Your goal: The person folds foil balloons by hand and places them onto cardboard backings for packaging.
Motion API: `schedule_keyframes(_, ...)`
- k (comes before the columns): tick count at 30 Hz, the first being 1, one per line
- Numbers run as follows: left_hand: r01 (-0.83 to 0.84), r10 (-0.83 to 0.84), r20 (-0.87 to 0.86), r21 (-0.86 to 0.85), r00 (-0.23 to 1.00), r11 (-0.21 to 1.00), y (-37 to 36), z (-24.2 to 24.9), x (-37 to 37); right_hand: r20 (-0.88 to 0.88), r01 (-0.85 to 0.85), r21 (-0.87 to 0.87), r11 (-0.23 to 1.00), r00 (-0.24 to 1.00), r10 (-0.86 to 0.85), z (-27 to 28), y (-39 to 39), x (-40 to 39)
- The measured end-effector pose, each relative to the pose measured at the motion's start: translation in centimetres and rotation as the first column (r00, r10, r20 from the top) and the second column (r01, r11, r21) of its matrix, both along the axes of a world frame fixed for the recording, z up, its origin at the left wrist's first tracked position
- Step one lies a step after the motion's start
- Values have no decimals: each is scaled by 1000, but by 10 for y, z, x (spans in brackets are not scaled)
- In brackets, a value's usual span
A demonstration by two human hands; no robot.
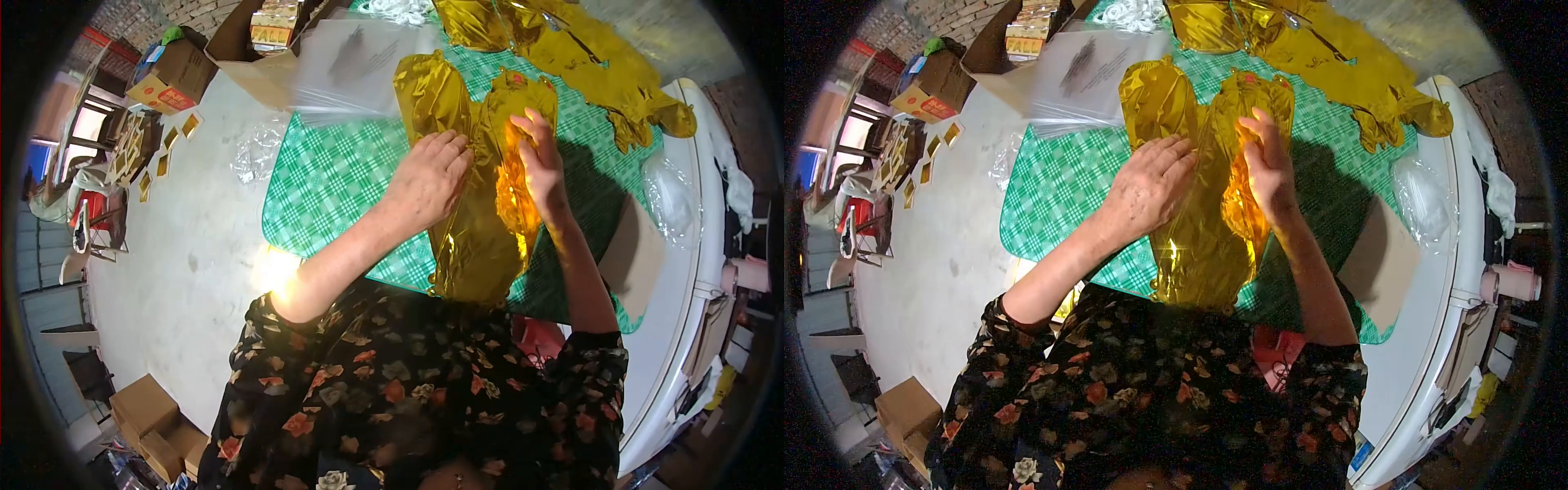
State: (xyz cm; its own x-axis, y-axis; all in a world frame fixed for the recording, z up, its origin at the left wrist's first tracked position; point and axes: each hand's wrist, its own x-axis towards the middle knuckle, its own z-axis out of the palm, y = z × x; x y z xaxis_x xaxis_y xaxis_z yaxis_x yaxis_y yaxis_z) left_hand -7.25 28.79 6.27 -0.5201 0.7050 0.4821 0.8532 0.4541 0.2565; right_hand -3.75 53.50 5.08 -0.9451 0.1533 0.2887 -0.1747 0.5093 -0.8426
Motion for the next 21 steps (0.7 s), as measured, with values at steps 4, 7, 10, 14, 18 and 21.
schedule_keyframes(4, 5, -5, 11, 18, 1000, 1000, 0, -1, 1, -132, -35, 57, 998, 990, 43, -8, 10, -7)
schedule_keyframes(7, 12, -12, 15, 42, 1000, 999, 1, -3, 0, -141, -48, 97, 994, 988, 62, -10, 19, -11)
schedule_keyframes(10, 19, -20, 8, 52, 1000, 998, 1, -5, -1, -48, -20, -69, 997, 999, 17, -6, 18, -9)
schedule_keyframes(14, 19, -20, 16, 54, 1000, 998, 1, -4, -1, -260, 81, 496, 865, 964, 58, 22, -13, 6)
schedule_keyframes(18, 19, -20, 23, 60, 1000, 998, 2, -2, -1, -178, -23, 725, 688, 959, 220, 46, -33, 22)
schedule_keyframes(21, 12, -15, 38, 59, 999, 998, 2, -2, 0, -149, -37, 792, 610, 957, 251, 54, -36, 28)
